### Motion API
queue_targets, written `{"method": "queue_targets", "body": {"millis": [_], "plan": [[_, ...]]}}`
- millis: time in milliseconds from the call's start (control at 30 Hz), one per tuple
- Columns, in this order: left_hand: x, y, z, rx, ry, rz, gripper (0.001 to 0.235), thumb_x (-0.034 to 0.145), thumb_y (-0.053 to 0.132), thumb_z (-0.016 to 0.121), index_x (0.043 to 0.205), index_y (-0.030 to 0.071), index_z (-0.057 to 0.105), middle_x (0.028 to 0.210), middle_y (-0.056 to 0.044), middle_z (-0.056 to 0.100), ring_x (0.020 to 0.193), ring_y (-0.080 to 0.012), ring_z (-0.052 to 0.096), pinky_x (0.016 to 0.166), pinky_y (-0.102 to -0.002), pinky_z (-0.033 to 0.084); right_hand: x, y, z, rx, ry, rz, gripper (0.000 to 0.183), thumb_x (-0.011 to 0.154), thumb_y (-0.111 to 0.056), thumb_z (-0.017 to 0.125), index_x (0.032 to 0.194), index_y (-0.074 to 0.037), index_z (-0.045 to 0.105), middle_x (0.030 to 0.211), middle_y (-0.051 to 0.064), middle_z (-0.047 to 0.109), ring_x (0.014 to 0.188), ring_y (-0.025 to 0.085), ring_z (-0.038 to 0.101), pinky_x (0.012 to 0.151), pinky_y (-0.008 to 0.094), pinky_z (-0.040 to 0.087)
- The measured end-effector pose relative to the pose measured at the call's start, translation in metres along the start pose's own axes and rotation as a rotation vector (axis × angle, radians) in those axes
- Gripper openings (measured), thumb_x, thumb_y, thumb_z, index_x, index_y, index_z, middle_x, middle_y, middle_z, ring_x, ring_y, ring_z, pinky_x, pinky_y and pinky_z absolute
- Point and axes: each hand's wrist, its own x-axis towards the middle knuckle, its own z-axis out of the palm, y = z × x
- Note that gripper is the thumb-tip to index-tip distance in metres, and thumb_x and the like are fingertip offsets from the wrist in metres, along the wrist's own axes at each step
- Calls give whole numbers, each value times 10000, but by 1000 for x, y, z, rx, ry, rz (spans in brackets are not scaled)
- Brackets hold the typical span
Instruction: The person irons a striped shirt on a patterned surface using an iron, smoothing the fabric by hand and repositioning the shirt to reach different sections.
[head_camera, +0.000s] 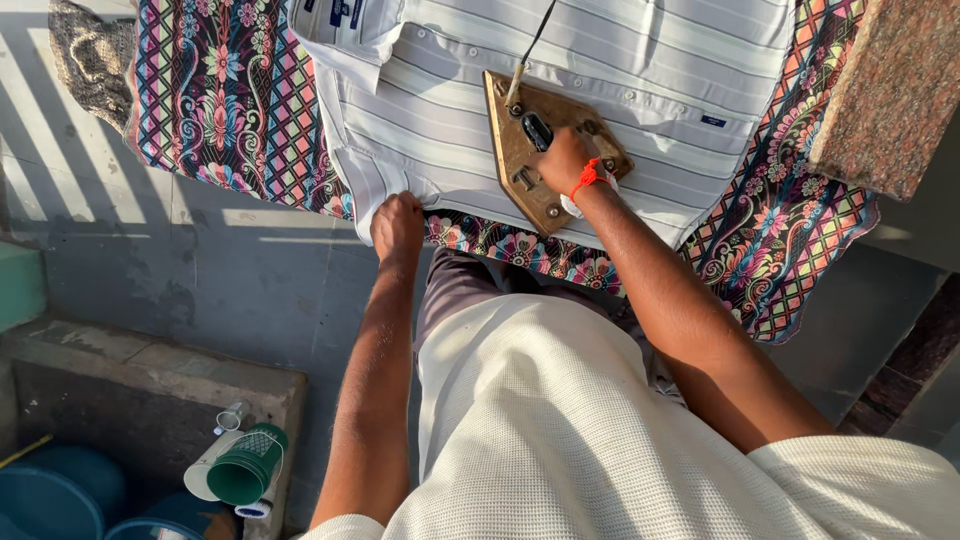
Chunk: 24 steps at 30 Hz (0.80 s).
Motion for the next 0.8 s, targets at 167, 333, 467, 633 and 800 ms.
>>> {"method": "queue_targets", "body": {"millis": [167, 333, 467, 633, 800], "plan": [[0, -4, 5, -1, 42, 64, 34, 860, 141, 733, 868, 116, 755, 913, -120, 745, 866, -350, 709, 773, -469, 560, -57, 41, -11, 39, 47, 118, 260, 759, -267, 743, 727, -12, 701, 727, 243, 688, 713, 429, 693, 646, 514, 530], [3, -8, 5, 20, -17, 37, 54, 839, 145, 739, 885, 123, 756, 922, -131, 747, 856, -358, 706, 762, -482, 554, -93, 49, -20, 67, 130, 266, 389, 804, -347, 824, 686, -2, 691, 665, 230, 684, 639, 394, 687, 591, 489, 520], [7, -10, 10, 34, -38, 44, 54, 848, 148, 734, 875, 102, 744, 921, -139, 746, 870, -354, 709, 778, -476, 559, -85, 38, -24, 573, 129, 459, 345, 883, -256, 775, 689, 2, 654, 599, 116, 678, 500, 217, 713, 433, 340, 541], [17, -5, 9, 100, -88, 37, 58, 841, 136, 715, 871, 119, 762, 896, -135, 748, 848, -350, 716, 761, -467, 563, -39, 32, -33, 737, 166, 474, 299, 893, -220, 750, 708, -9, 645, 572, 50, 659, 461, 169, 698, 380, 316, 557], [19, 58, -17, 293, -487, -132, 415, 872, 445, 751, 1171, 159, 711, 1259, -89, 701, 1183, -290, 651, 973, -489, 519, -33, 29, -37, 682, 191, 413, 414, 896, -237, 794, 617, -2, 596, 533, 50, 595, 396, 159, 604, 361, 322, 490]]}}
